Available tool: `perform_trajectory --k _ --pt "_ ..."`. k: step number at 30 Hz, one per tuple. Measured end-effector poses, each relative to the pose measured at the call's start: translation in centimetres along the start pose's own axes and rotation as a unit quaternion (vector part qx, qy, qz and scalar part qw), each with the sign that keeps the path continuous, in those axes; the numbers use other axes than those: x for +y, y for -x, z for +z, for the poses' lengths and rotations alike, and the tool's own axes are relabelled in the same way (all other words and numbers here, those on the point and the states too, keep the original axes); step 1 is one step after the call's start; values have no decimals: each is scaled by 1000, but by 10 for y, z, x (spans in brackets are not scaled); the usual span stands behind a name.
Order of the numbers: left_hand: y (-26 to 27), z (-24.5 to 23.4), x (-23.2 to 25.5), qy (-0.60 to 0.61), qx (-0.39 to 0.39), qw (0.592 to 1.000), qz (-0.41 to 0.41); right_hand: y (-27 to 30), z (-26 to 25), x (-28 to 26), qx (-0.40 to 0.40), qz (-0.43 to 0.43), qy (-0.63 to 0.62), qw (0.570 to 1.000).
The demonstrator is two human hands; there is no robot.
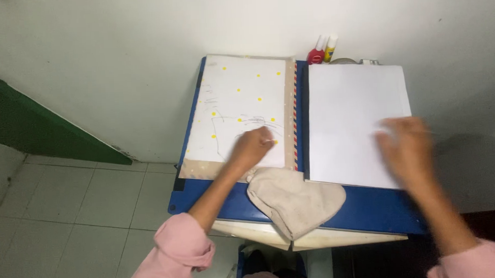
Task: The person wipes a blue table with a cloth, then moves stationery items (tape, glue, stapler, ruler) aside. They place a white sheet of paper into a clear plastic sleeve, then insert the sleeve into a large envelope and seal it with a red sticker. The person wipes the table again, then repeats the process with another sheet of paper.
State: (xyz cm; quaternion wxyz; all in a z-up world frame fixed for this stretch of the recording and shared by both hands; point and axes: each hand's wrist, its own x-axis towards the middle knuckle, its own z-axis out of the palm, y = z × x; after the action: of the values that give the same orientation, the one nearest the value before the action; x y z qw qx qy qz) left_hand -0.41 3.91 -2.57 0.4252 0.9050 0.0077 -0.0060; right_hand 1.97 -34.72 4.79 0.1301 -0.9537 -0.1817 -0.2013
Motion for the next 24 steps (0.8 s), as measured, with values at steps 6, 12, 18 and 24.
perform_trajectory --k 6,12,18,24 --pt "20 -76 -47 -190 103 976 -23 -35 43 -154 -96 -106 30 989" --pt "60 -136 -30 -210 130 956 -157 -61 103 -188 -196 -77 201 957" --pt "69 -134 -31 -167 129 962 -173 -72 122 -177 -200 49 67 976" --pt "64 -137 -38 -166 123 961 -187 -95 136 -157 -217 159 -153 951"
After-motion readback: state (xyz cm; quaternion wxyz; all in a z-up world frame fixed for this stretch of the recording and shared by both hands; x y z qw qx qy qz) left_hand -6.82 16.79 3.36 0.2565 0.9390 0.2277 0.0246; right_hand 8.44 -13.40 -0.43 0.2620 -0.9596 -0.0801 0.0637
